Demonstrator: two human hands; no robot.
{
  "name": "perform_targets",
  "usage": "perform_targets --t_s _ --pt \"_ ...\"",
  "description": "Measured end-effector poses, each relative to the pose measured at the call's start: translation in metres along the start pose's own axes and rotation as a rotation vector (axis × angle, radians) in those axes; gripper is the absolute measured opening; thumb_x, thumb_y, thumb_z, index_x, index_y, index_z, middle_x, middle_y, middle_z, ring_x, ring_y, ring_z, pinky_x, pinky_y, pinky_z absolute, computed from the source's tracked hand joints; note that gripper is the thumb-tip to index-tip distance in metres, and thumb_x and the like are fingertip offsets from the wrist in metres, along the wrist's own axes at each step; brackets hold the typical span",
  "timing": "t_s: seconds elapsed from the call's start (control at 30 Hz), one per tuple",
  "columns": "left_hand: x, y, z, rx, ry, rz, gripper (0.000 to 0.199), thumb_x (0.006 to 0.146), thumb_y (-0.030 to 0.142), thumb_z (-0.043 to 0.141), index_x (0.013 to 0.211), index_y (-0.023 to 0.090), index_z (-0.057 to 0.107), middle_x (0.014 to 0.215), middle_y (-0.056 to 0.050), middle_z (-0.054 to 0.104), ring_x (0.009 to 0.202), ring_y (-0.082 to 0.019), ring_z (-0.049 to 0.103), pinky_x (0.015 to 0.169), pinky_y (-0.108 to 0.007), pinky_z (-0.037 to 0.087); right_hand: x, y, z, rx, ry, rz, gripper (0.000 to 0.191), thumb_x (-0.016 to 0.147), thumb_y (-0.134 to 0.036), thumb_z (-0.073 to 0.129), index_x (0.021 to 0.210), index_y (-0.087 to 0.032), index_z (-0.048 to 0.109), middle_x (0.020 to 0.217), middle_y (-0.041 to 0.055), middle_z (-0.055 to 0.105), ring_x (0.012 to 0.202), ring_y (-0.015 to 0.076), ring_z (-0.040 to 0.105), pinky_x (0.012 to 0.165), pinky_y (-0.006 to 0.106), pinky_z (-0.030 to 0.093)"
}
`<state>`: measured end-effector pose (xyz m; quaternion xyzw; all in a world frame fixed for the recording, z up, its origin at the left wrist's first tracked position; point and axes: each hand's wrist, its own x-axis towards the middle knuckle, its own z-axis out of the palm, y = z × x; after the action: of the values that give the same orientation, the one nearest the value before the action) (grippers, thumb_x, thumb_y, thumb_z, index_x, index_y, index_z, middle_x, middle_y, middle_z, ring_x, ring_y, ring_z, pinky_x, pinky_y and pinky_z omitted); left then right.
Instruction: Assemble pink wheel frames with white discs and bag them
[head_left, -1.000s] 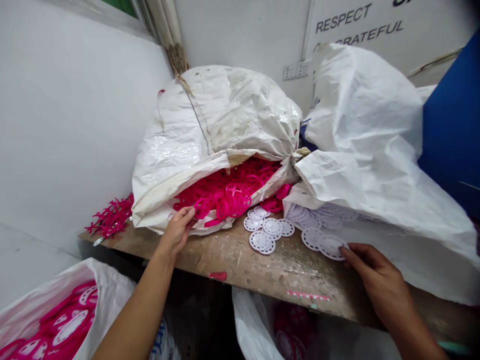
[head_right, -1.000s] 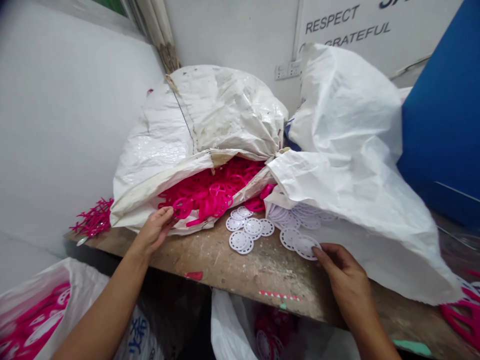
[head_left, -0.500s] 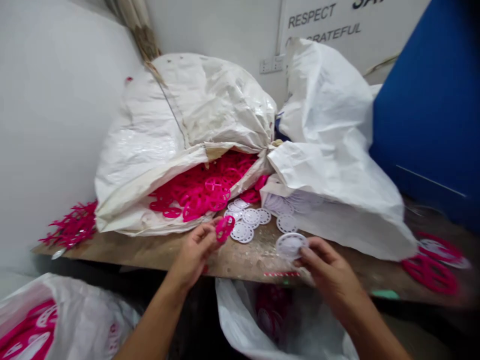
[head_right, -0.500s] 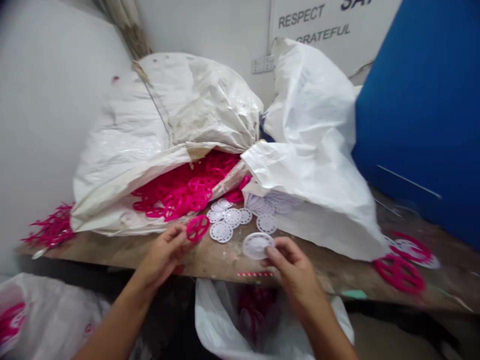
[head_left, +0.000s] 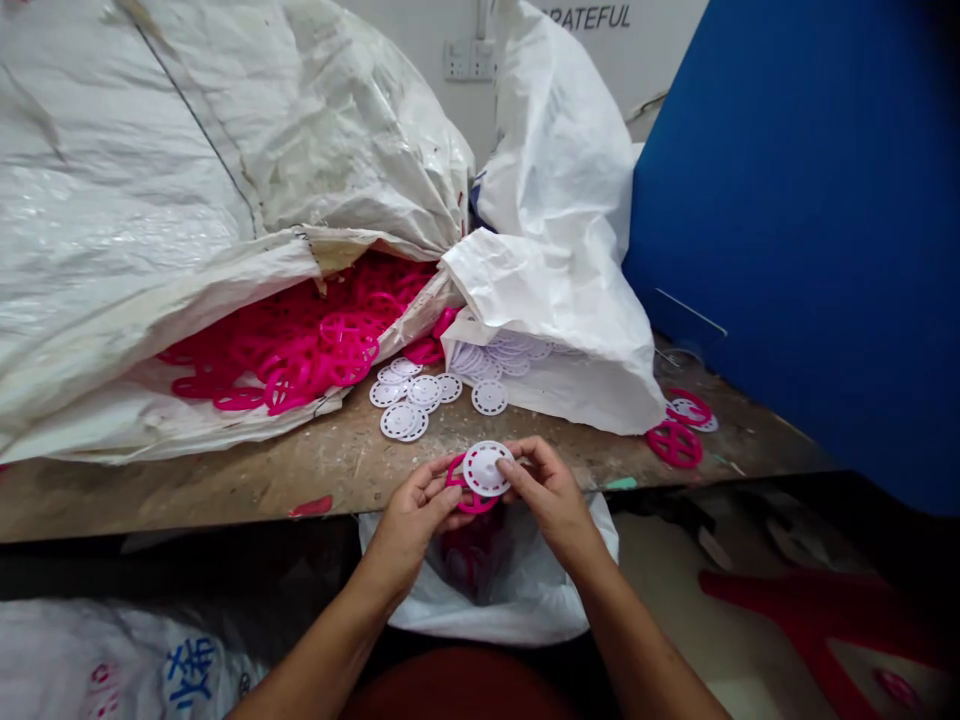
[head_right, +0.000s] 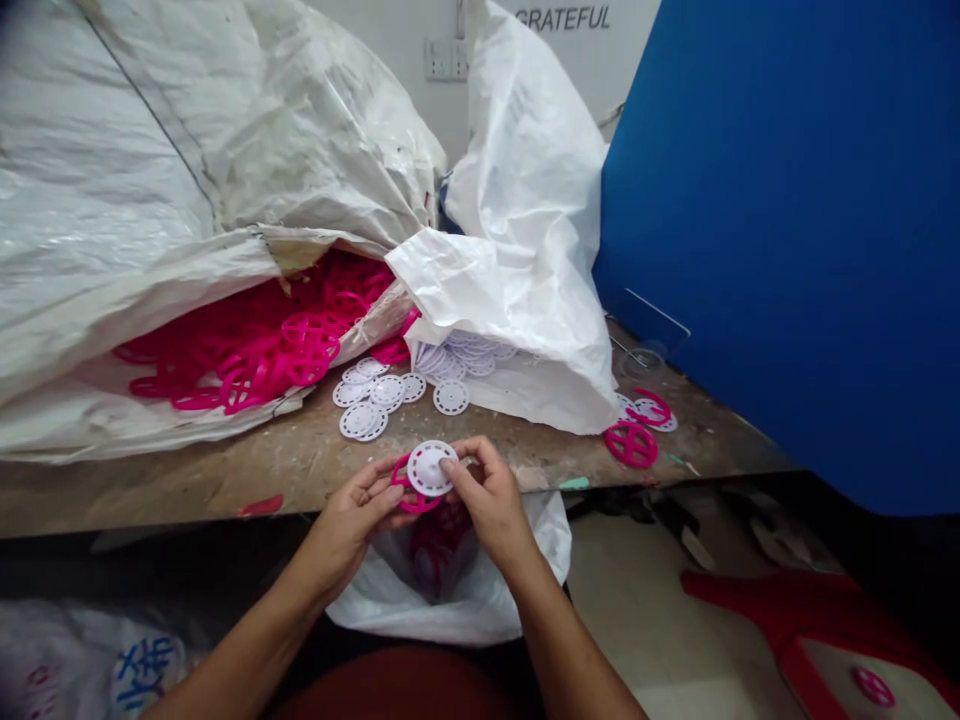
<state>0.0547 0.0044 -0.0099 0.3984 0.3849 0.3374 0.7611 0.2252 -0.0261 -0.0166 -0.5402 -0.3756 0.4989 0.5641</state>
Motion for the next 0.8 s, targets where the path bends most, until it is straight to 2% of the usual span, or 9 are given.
perform_targets --t_s 0.1,0.2,0.27,0.37,0.47,0.53,0.67,0.73,0.8 --pt "0.0034 -0.0039 0.0039 -0.012 0.038 0.017 0.046 0.077 0.033 0.069 0.118 0.017 0.054 0.112 -0.012 0.066 0.092 -0.021 0.066 0.075 -0.028 0.055 -0.0025 0.0050 0.0018 -0.242 0.090 -0.211 0.019 0.083 -0.037 0.060 0.093 -0.021 0.057 0.082 0.0013 0.061 0.070 0.0148 0.057 0.062 0.026 0.047" --pt "0.0039 -0.0059 0.0066 0.031 0.080 0.039 0.046 0.077 0.036 0.068 0.116 0.016 0.055 0.109 -0.011 0.067 0.092 -0.021 0.065 0.073 -0.027 0.055 -0.0067 0.0100 0.0043 -0.490 0.115 -0.430 0.016 0.085 -0.029 0.057 0.099 -0.023 0.064 0.093 0.0052 0.061 0.085 0.0185 0.058 0.074 0.030 0.047" --pt "0.0032 -0.0060 0.0064 0.103 0.101 0.062 0.045 0.078 0.038 0.065 0.116 0.015 0.056 0.106 -0.010 0.068 0.091 -0.022 0.066 0.072 -0.028 0.055 -0.0078 0.0110 0.0047 -0.542 0.115 -0.498 0.015 0.086 -0.026 0.056 0.096 -0.024 0.067 0.097 0.0066 0.061 0.091 0.0200 0.057 0.079 0.032 0.046" --pt "0.0010 -0.0049 0.0034 0.291 0.093 0.179 0.037 0.083 0.037 0.058 0.113 0.015 0.059 0.111 -0.009 0.067 0.100 -0.023 0.063 0.082 -0.031 0.052 -0.0055 0.0086 0.0021 -0.501 0.031 -0.412 0.014 0.087 -0.027 0.055 0.092 -0.022 0.067 0.091 0.0054 0.062 0.085 0.0186 0.059 0.074 0.030 0.046" --pt "-0.0011 -0.0033 0.0003 0.532 0.072 0.335 0.030 0.086 0.031 0.053 0.110 0.017 0.064 0.114 -0.008 0.066 0.109 -0.023 0.058 0.094 -0.032 0.045 -0.0033 0.0057 -0.0009 -0.426 -0.138 -0.250 0.016 0.086 -0.032 0.056 0.093 -0.021 0.065 0.082 0.0024 0.062 0.066 0.0140 0.057 0.063 0.026 0.045" --pt "-0.0017 -0.0028 -0.0003 0.625 0.050 0.373 0.029 0.088 0.030 0.049 0.110 0.018 0.065 0.114 -0.007 0.066 0.110 -0.022 0.058 0.097 -0.033 0.043 -0.0039 0.0053 -0.0012 -0.372 -0.215 -0.171 0.018 0.086 -0.035 0.056 0.093 -0.020 0.064 0.075 0.0003 0.060 0.058 0.0119 0.054 0.057 0.024 0.043" --pt "-0.0023 -0.0049 0.0010 0.521 0.028 0.328 0.034 0.088 0.031 0.051 0.119 0.019 0.058 0.124 -0.007 0.061 0.117 -0.021 0.053 0.100 -0.032 0.040 -0.0068 0.0051 0.0012 -0.218 -0.141 -0.075 0.022 0.086 -0.039 0.054 0.093 -0.019 0.060 0.067 -0.0019 0.056 0.052 0.0102 0.050 0.052 0.023 0.040" --pt "-0.0035 -0.0070 0.0013 0.376 -0.004 0.247 0.043 0.086 0.032 0.056 0.126 0.019 0.049 0.124 -0.008 0.060 0.113 -0.022 0.056 0.094 -0.031 0.046 -0.0076 0.0039 0.0023 -0.108 -0.116 -0.023 0.023 0.086 -0.040 0.053 0.092 -0.018 0.058 0.065 -0.0029 0.056 0.050 0.0093 0.049 0.051 0.022 0.039" --pt "-0.0052 -0.0089 0.0013 0.277 -0.029 0.152 0.046 0.083 0.032 0.059 0.125 0.017 0.046 0.115 -0.010 0.064 0.100 -0.021 0.063 0.080 -0.029 0.053 -0.0085 0.0035 0.0032 -0.047 -0.154 0.016 0.022 0.084 -0.039 0.057 0.093 -0.018 0.056 0.069 -0.0027 0.058 0.053 0.0094 0.052 0.054 0.022 0.041"
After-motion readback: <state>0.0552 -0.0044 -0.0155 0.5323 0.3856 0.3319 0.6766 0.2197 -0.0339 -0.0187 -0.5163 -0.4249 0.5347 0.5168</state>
